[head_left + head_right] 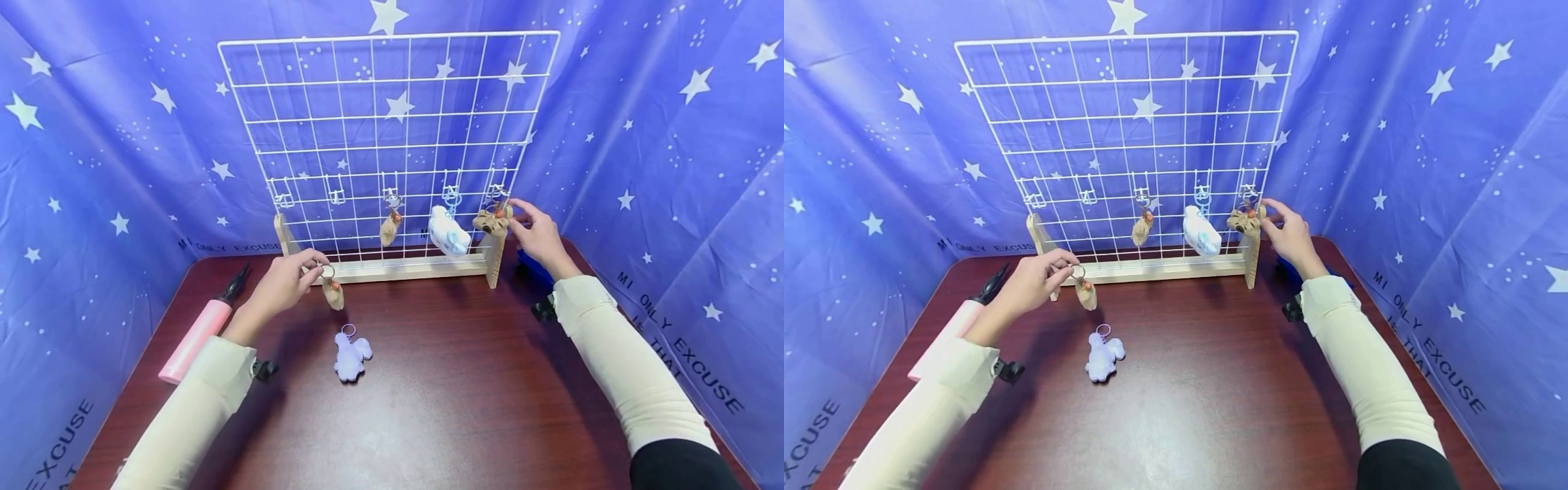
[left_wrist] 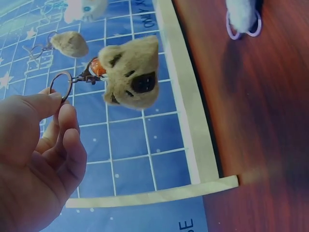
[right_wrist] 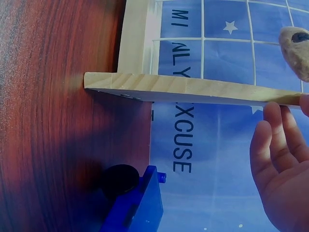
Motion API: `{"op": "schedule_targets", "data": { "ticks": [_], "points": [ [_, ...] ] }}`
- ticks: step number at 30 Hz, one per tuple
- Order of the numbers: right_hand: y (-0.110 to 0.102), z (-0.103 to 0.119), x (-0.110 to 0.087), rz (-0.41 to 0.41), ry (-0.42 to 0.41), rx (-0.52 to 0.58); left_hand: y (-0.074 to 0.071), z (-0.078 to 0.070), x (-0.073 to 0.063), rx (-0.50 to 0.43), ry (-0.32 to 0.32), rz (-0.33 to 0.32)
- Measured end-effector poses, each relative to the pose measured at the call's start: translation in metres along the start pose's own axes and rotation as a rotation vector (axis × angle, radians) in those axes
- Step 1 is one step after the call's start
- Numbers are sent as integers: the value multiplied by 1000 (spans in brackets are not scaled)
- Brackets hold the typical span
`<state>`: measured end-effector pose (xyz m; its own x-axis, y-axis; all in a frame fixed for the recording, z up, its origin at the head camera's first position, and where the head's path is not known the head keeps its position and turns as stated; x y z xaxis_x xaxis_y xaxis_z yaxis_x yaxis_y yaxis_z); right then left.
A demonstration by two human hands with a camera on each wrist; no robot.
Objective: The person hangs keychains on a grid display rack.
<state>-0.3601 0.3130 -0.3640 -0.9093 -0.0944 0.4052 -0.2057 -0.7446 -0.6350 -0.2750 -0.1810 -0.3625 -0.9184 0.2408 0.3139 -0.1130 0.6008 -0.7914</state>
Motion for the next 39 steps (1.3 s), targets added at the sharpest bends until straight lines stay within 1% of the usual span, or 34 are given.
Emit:
{"op": "schedule_targets", "data": {
  "ticks": [4, 12, 15, 26, 32, 39],
  "points": [
    [1, -1, 0, -4, 3, -3, -2, -5, 5, 8, 16, -38],
    [2, -1, 0, -16, -5, 7, -5, -11, 14, -1, 50, -95],
    [2, -1, 0, -16, -1, 9, -7, -15, 18, -8, 44, -111],
    [1, -1, 0, -23, -8, 28, -13, -24, 32, -4, -11, -102],
    [3, -3, 1, -33, -19, 25, -17, -26, 39, 9, -6, -150],
    [4, -6, 2, -42, -24, 39, -23, -31, 45, -16, -37, -165]
  ]
}}
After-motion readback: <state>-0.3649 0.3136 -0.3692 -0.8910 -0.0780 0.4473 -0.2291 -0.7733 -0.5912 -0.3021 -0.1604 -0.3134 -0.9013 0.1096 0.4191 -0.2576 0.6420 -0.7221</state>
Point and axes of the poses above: each hand's wrist, its own x-axis towards the middle knuckle, its own y-axis out of the palm, z = x × y, the point moved 3 cm from there along x, towards the middle knuckle, and after that the axes turned 10 degrees about -y, right-handed, at the moved point
